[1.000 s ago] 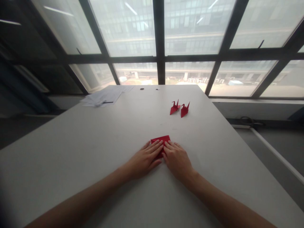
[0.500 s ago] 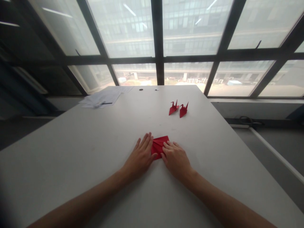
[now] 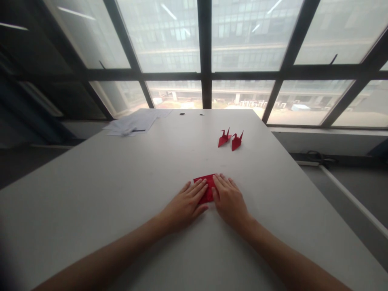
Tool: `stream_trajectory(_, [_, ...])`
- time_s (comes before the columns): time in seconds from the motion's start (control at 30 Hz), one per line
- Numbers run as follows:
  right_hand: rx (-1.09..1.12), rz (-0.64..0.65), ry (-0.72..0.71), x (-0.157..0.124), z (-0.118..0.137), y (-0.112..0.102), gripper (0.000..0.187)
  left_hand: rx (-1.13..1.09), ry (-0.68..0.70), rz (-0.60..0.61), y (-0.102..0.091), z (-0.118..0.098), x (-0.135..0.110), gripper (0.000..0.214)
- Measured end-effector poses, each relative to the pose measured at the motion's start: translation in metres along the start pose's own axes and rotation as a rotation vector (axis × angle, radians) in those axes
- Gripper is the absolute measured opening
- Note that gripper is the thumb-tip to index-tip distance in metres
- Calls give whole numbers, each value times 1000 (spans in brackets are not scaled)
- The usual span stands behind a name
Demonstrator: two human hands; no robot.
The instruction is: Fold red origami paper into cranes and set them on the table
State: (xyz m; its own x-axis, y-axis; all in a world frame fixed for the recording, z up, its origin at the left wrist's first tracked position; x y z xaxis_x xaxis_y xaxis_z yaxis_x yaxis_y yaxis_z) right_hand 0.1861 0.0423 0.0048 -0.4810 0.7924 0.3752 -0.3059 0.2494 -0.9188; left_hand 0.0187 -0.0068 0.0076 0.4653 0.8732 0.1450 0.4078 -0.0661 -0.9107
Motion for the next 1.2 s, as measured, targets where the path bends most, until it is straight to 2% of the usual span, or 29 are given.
stream_trajectory(0.13, [-50,164,-116,-7,12,12,53,4,-9,-36,3,3,0,69])
stream_trajectory(0.27, [-67,186,-125,-7,12,11,56,21,-89,-60,5,5,-2,75])
stream_trajectory(0.43, [-31,207,-103,-4,12,8,56,52,-241,-149,1,9,-2,76])
stream_trajectory(0.5, [-4,210,-93,-4,13,8,57,52,-233,-146,1,10,-1,71])
stream_trajectory(0.6, [51,193,-91,-3,12,7,59,37,-134,-92,1,11,1,59])
stream_trajectory(0.7, [90,98,-30,0,8,4,61,17,-104,-78,1,12,1,55])
stream_trajectory(0.8, [67,-33,114,3,-2,1,48,10,-89,-123,-4,8,1,46])
stream_trajectory(0.87, [22,-71,174,4,-7,0,37,-2,-68,-159,-8,4,1,38])
stream_trajectory(1.0, [-46,-51,165,4,-11,3,27,-62,-75,-218,-17,2,3,25])
stream_trajectory(1.2, [-8,-19,145,4,-11,6,24,-94,-195,-316,-19,13,5,9])
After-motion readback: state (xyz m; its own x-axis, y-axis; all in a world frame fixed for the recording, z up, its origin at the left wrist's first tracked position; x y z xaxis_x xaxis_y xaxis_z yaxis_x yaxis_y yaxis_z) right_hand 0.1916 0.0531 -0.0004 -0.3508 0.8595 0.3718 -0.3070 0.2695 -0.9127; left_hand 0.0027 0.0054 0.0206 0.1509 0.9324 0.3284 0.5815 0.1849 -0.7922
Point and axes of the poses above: each hand's wrist, its own x-axis towards the middle knuckle, its own y-axis out of the palm, z = x × y, the point moved 3 cm from there along x, towards the middle knuckle, and after that the axes turned 12 degrees about -x, right-handed, at the moved point
